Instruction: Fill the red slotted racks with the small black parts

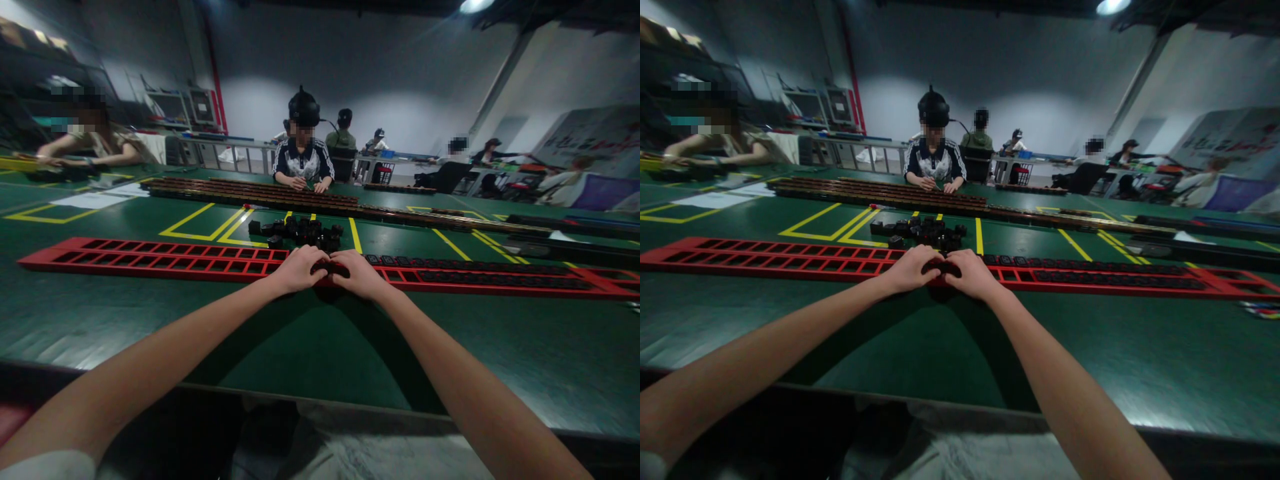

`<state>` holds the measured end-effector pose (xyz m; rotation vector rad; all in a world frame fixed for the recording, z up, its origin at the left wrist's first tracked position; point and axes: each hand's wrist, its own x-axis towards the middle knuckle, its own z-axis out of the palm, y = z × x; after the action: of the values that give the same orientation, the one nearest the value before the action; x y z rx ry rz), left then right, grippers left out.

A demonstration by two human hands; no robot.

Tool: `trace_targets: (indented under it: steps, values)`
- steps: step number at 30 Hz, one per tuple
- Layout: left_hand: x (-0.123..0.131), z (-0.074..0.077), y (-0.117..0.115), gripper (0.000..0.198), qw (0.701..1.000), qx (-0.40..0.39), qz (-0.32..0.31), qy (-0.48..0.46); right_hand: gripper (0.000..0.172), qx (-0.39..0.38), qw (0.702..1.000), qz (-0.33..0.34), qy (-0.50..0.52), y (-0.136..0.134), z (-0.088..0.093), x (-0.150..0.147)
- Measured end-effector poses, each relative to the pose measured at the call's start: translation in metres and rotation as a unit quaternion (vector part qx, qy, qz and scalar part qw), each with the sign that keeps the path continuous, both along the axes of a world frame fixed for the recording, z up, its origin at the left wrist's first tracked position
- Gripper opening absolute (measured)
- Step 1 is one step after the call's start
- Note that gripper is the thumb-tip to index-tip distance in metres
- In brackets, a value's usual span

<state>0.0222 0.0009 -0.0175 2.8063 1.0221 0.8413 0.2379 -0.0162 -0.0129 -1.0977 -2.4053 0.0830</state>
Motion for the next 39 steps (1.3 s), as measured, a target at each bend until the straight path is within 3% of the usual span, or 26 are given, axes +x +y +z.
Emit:
trace_targets:
  steps: [13,27,29,32,36,39]
  values:
    - [0.002,0.004,-0.001,0.024,1.000,-0.026,0.011,0.008,0.030,0.003,1.000,0.006,-0.002,-0.002,0.002,0.001]
    - [0.004,0.003,-0.013,0.021,0.995,0.069,-0.009,0.078,0.026,0.010,0.999,-0.031,-0.001,-0.004,0.004,0.000]
    - [0.005,0.002,-0.013,0.021,0.994,0.074,-0.011,0.081,0.027,0.032,0.994,-0.100,-0.012,-0.007,0.009,0.000]
    - [0.006,0.002,-0.013,0.021,0.993,0.078,-0.021,0.085,0.033,0.040,0.958,-0.275,-0.078,-0.012,0.024,0.005]
    - [0.007,0.002,-0.013,0.022,0.991,0.088,-0.039,0.093,0.041,-0.052,0.884,-0.441,-0.147,-0.018,0.049,0.026]
    - [0.006,0.002,-0.013,0.023,0.991,0.088,-0.041,0.097,0.052,-0.115,0.841,-0.506,-0.151,-0.020,0.060,0.044]
